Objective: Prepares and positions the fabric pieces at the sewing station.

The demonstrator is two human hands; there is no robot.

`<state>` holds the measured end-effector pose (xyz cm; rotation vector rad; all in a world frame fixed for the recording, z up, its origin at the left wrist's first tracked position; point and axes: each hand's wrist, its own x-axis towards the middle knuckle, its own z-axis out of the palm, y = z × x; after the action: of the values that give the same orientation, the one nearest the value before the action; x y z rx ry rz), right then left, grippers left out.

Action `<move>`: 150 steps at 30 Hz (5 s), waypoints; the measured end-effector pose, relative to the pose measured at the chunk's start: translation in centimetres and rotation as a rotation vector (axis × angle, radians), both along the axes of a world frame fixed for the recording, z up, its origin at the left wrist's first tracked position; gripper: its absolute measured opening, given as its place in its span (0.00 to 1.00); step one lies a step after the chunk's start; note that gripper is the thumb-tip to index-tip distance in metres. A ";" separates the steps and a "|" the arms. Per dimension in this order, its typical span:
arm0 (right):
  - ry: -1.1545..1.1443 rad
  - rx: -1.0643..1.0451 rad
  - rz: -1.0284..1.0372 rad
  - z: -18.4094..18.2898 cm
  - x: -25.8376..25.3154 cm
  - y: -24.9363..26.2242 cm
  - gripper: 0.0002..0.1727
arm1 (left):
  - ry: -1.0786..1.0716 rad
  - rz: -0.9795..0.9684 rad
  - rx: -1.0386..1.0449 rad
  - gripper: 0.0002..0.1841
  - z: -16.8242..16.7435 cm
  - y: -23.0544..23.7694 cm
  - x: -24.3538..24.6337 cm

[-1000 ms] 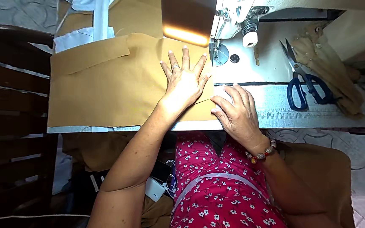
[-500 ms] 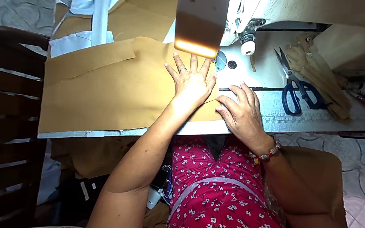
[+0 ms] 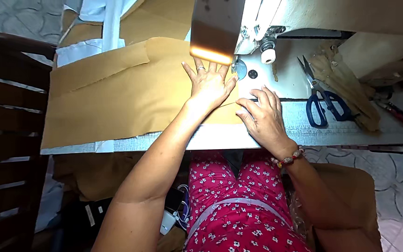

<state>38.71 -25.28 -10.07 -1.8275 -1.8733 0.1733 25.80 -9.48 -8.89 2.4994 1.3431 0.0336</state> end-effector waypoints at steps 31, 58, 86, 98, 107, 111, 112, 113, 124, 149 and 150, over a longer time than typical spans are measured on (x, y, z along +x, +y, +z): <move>0.000 0.007 -0.061 -1.0 0.8 2.5 0.24 | -0.060 -0.056 -0.014 0.32 0.2 2.8 -1.2; -0.020 0.061 -0.027 -0.9 0.8 2.2 0.22 | -0.186 -0.183 0.296 0.27 1.0 3.4 -2.2; -0.174 -0.390 0.013 4.0 -9.9 12.1 0.30 | -0.366 0.265 0.243 0.19 0.6 -0.4 -23.0; 0.006 -0.019 0.492 2.3 -2.4 3.9 0.12 | -0.328 -0.505 -0.306 0.16 10.4 -11.6 -19.6; -0.013 0.121 0.262 -0.2 1.3 -2.4 0.22 | -0.246 -0.400 -0.070 0.22 4.0 -6.2 -6.0; -0.004 0.141 0.215 -0.9 0.1 -3.2 0.22 | -0.132 -0.211 -0.039 0.42 0.8 -3.6 -4.0; 0.001 0.138 0.214 -1.0 -0.1 -3.6 0.22 | -0.107 -0.206 -0.012 0.44 0.1 -3.4 -4.1; 0.001 0.136 0.220 -1.2 -0.3 -4.0 0.22 | -0.094 -0.208 0.008 0.44 -0.3 -3.3 -4.4; 0.008 0.181 0.207 -1.6 -1.5 -4.4 0.23 | -0.068 -0.238 0.030 0.46 -0.4 -2.0 -4.4; 0.830 -0.225 0.034 -4.9 -9.5 -12.7 0.19 | -0.131 -0.305 0.045 0.45 1.0 5.3 -1.6; 0.953 -0.341 -0.045 -4.9 -9.7 -12.3 0.26 | -0.176 -0.324 0.087 0.46 0.9 5.5 -1.6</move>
<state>29.02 -37.56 -15.00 -1.5376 -1.1518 1.1736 24.17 -4.01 -8.00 2.6830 0.8762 0.2397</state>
